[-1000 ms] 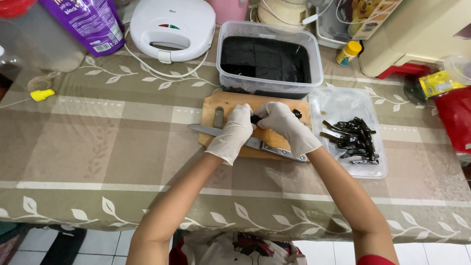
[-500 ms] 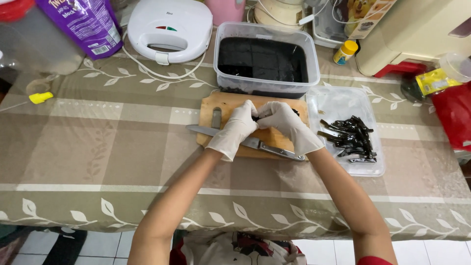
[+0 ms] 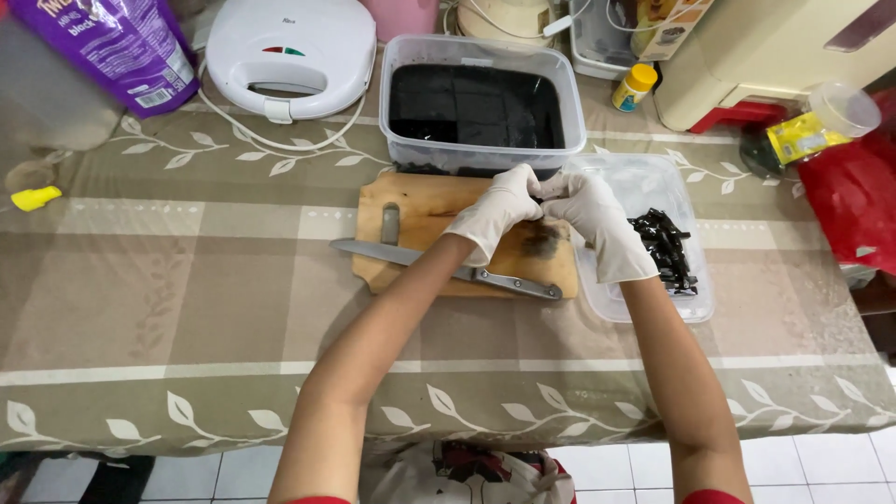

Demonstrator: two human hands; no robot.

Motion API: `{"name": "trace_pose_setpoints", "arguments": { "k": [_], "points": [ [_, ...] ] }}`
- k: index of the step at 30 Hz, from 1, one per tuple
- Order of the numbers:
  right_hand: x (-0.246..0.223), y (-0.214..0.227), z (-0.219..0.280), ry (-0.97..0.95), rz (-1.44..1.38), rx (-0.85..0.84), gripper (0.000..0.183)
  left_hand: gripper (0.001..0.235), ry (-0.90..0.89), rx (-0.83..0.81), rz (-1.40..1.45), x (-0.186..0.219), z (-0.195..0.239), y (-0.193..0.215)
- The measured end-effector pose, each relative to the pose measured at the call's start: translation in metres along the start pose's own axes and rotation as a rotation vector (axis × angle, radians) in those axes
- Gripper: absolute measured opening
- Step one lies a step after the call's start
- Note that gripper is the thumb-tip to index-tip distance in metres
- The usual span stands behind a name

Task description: The person cuts dark, elongated vegetables on a wooden cutting board using a knife. They slice the vegetables into smaller pieces and transfer them into a clear plastic container. The person wears white gloves throughout the process.

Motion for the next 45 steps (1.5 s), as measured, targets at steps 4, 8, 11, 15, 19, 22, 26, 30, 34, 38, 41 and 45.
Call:
{"name": "trace_pose_setpoints", "arguments": {
  "k": [4, 8, 11, 15, 19, 22, 26, 30, 34, 38, 41, 45],
  "points": [
    [0.034, 0.003, -0.019, -0.028, 0.077, 0.058, 0.03, 0.042, -0.078, -0.005, -0.085, -0.019, -0.046, -0.018],
    [0.037, 0.003, -0.02, -0.056, 0.121, 0.13, 0.026, 0.031, -0.138, -0.007, -0.064, -0.007, -0.02, -0.012],
    [0.032, 0.001, -0.019, -0.047, 0.111, 0.158, 0.025, 0.029, -0.141, -0.026, -0.143, 0.008, 0.016, -0.001],
    [0.046, -0.003, -0.014, -0.062, 0.134, 0.156, 0.022, 0.034, 0.087, -0.077, 0.27, -0.028, -0.029, -0.013],
    [0.009, 0.0, 0.011, -0.035, 0.12, 0.183, 0.019, 0.029, -0.017, -0.054, -0.114, 0.02, 0.078, 0.021],
    [0.05, 0.006, -0.005, 0.009, -0.047, 0.188, 0.013, 0.022, -0.25, 0.086, -0.194, -0.007, 0.044, 0.023],
    [0.077, 0.016, 0.001, -0.075, -0.167, 0.176, 0.023, 0.026, -0.178, 0.107, -0.39, -0.031, 0.039, 0.041],
    [0.061, 0.03, 0.049, -0.121, -0.187, 0.2, 0.022, 0.044, -0.161, 0.035, -0.602, -0.053, 0.065, 0.056],
    [0.048, 0.05, 0.079, -0.107, -0.26, 0.218, 0.03, 0.038, -0.198, -0.003, -0.592, -0.076, 0.07, 0.042],
    [0.118, 0.088, 0.056, 0.006, -0.322, 0.318, 0.024, 0.023, -0.227, 0.018, -0.554, -0.078, 0.078, 0.039],
    [0.139, 0.112, 0.06, 0.033, -0.303, 0.386, 0.024, 0.025, -0.201, 0.0, -0.554, -0.066, 0.09, 0.038],
    [0.181, 0.137, 0.054, 0.015, -0.311, 0.453, 0.025, 0.026, -0.183, -0.032, -0.6, -0.057, 0.099, 0.035]
  ]
}}
Point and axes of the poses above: each hand's wrist, its own z-axis away from the middle knuckle, its own y-axis out of the back of the hand, x = y × z, the point moved 4 cm from there along -z, towards the middle knuckle, and after that the axes turned 10 degrees about -x, right-handed, at the moved point
